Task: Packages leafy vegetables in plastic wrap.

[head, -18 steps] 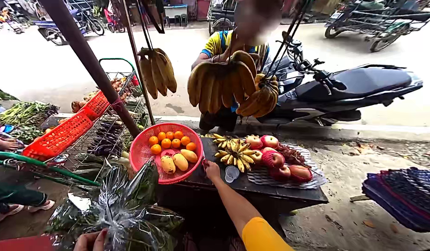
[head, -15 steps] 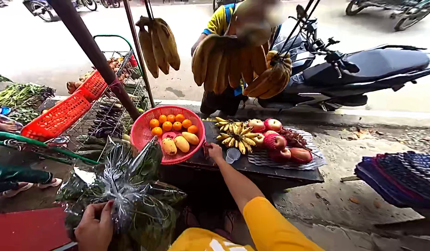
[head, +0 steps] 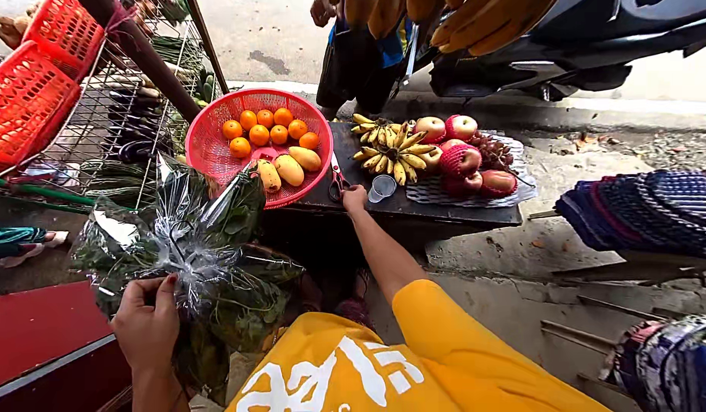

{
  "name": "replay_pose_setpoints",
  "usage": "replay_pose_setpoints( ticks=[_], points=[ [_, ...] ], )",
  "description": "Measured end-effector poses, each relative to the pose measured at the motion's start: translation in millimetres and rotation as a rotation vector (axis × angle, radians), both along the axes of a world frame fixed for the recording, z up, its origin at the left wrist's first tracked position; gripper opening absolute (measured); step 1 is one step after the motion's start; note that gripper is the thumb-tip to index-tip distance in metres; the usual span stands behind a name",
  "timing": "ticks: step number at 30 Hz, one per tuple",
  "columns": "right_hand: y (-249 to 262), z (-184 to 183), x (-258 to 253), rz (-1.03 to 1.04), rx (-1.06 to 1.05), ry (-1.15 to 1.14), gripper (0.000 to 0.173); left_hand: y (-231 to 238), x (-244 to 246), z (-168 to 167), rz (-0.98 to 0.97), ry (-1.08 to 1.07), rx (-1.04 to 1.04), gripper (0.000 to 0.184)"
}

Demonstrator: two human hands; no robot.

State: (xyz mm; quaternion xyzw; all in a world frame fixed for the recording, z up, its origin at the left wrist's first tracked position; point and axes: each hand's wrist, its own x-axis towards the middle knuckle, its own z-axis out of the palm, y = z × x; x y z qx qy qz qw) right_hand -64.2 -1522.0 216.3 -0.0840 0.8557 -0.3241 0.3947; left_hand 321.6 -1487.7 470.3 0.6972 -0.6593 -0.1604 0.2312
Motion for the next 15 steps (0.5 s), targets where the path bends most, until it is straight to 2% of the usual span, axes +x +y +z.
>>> replay_pose_setpoints(
  ticks=[5, 9, 15],
  points=[
    [13, 9, -2, 0.291, 0.111, 0.129, 0.044, 2, 5, 0, 0.001, 0.006, -0.030, 0.028],
    [33, -6, -4, 0.525, 0.129, 0.267, 0.041, 6, 10, -4, 0.016, 0.008, -0.024, 0.028],
    [50, -26, -10, 0.738, -0.049, 0.521, 0.020, 6, 10, -6, 0.003, -0.017, -0.021, 0.027]
  ],
)
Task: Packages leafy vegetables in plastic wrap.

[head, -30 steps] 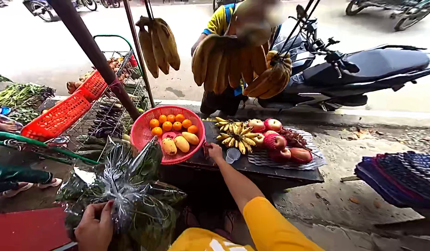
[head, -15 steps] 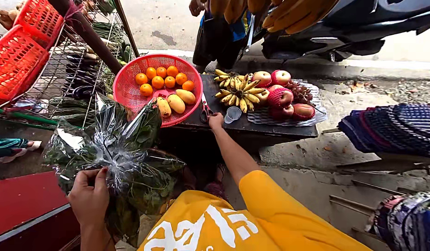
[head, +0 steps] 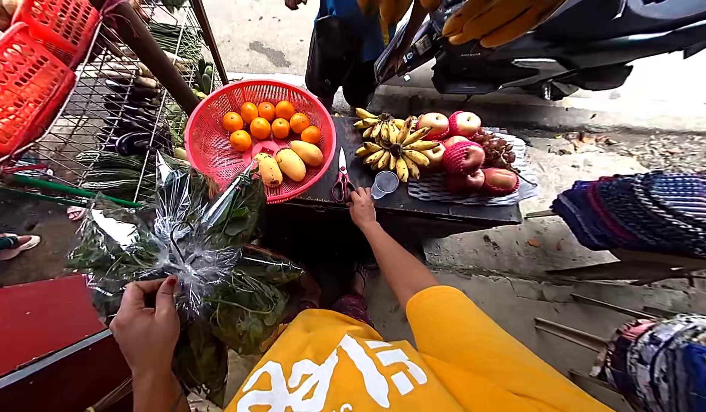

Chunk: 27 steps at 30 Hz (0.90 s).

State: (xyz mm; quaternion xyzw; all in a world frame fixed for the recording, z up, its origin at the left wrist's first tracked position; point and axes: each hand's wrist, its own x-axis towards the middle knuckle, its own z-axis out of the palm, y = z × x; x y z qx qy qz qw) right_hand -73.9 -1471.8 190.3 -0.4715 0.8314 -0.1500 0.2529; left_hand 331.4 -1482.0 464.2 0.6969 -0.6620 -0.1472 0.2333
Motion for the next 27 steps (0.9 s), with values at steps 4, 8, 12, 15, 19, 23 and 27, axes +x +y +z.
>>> replay_pose_setpoints(
  ticks=[4, 8, 12, 15, 19, 23, 27],
  points=[
    [7, -5, -2, 0.103, -0.186, 0.065, 0.015, 0, 1, -1, -0.018, 0.019, -0.017, 0.027],
    [-3, 2, -1, 0.158, -0.411, 0.118, 0.014, -1, 3, 1, -0.039, 0.011, -0.033, 0.026],
    [-7, 0, -4, 0.180, -0.292, 0.064, 0.021, 2, 5, -2, -0.075, 0.006, -0.050, 0.025],
    [-12, 11, 2, 0.115, -0.078, -0.058, 0.032, -2, 5, -4, -0.094, 0.027, -0.090, 0.022],
    [-17, 22, 9, 0.105, 0.086, -0.129, 0.033, -9, 7, -4, -0.107, 0.058, -0.067, 0.019],
    [-18, 23, 11, 0.178, 0.108, -0.085, 0.033, -8, 8, 0, -0.110, 0.079, -0.068, 0.019],
    [-20, 23, 3, 0.243, 0.070, -0.044, 0.028, -8, 7, 4, -0.124, 0.078, -0.024, 0.020]
  ],
)
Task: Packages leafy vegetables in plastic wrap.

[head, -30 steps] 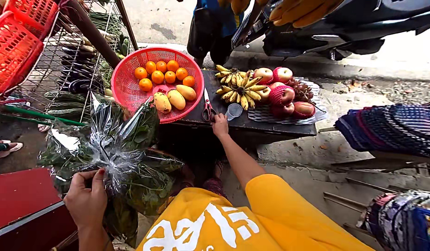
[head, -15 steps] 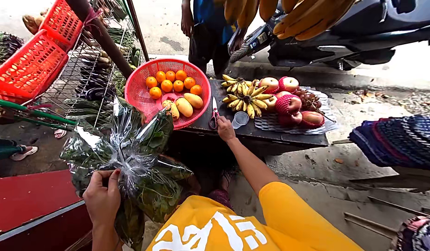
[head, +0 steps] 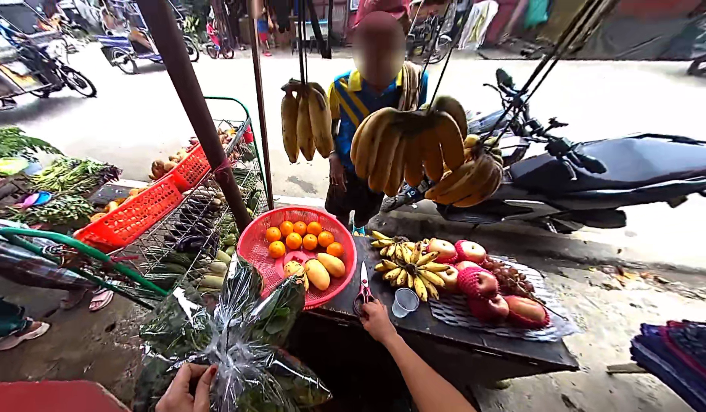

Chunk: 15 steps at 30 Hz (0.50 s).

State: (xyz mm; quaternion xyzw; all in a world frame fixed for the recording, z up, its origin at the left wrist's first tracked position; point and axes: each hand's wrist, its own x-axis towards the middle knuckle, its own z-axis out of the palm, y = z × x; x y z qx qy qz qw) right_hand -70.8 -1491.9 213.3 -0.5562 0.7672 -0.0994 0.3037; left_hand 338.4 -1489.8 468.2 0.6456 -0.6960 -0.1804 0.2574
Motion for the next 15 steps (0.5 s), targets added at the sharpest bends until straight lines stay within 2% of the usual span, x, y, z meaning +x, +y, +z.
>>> replay_pose_setpoints(
  ticks=[3, 5, 7, 10, 12, 15],
  points=[
    [-3, 7, -5, 0.007, 0.110, 0.078, 0.040, -1, -1, 2, 0.008, -0.011, 0.046, 0.022],
    [-4, 7, -5, -0.075, 0.206, 0.071, 0.057, -2, -1, 2, 0.011, -0.013, 0.043, 0.022],
    [-3, 6, -2, -0.184, 0.280, 0.073, 0.064, -1, -2, 2, 0.008, -0.001, 0.035, 0.022],
    [-4, 6, 6, -0.229, 0.337, 0.087, 0.055, 1, -1, 1, 0.011, 0.007, 0.011, 0.021],
    [-3, 7, 7, -0.172, 0.307, 0.120, 0.043, 4, 1, 0, 0.010, 0.009, 0.003, 0.021],
    [1, 7, 6, -0.076, 0.233, 0.179, 0.037, 8, 3, 0, -0.002, 0.015, -0.003, 0.021]
  ],
)
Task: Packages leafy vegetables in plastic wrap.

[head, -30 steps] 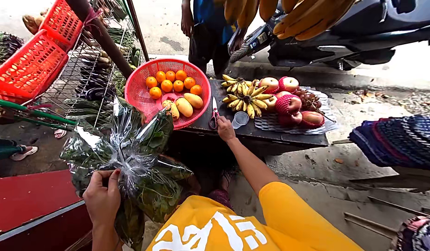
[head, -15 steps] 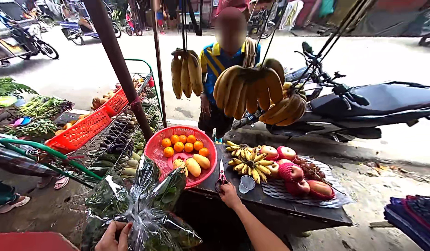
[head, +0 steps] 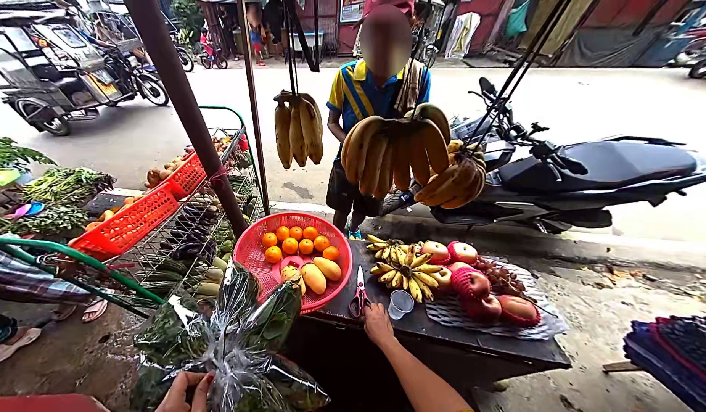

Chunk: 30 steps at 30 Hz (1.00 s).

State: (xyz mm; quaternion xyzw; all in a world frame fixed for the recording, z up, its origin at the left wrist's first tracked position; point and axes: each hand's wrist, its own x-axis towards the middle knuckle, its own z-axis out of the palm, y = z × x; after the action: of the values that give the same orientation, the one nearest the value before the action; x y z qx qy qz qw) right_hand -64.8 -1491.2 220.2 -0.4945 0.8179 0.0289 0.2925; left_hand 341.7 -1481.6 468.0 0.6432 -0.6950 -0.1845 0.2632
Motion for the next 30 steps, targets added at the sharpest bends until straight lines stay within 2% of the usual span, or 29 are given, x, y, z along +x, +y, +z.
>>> replay_pose_setpoints(
  ticks=[4, 7, 10, 15, 20, 25, 30],
  points=[
    [-2, 3, 0, 0.062, -0.125, -0.011, 0.042, 3, 2, -1, 0.018, 0.004, 0.006, 0.021],
    [-2, 4, 0, -0.003, -0.026, -0.086, 0.060, 7, 3, -2, 0.010, 0.003, 0.003, 0.021],
    [2, -8, -1, -0.077, 0.019, -0.131, 0.070, 9, 2, -2, 0.010, 0.009, -0.009, 0.021],
    [5, 8, 1, 0.002, 0.174, -0.086, 0.082, 14, 6, -9, 0.012, 0.006, -0.043, 0.019],
    [14, 11, 5, -0.007, 0.109, -0.093, 0.057, 15, 7, -14, 0.041, -0.017, -0.102, 0.021],
    [17, -4, -7, -0.027, 0.068, -0.220, 0.054, 17, 7, -11, 0.021, -0.053, -0.074, 0.025],
    [24, -19, -10, -0.037, 0.047, -0.253, 0.049, 16, 3, -14, -0.013, -0.059, -0.047, 0.026]
  ],
)
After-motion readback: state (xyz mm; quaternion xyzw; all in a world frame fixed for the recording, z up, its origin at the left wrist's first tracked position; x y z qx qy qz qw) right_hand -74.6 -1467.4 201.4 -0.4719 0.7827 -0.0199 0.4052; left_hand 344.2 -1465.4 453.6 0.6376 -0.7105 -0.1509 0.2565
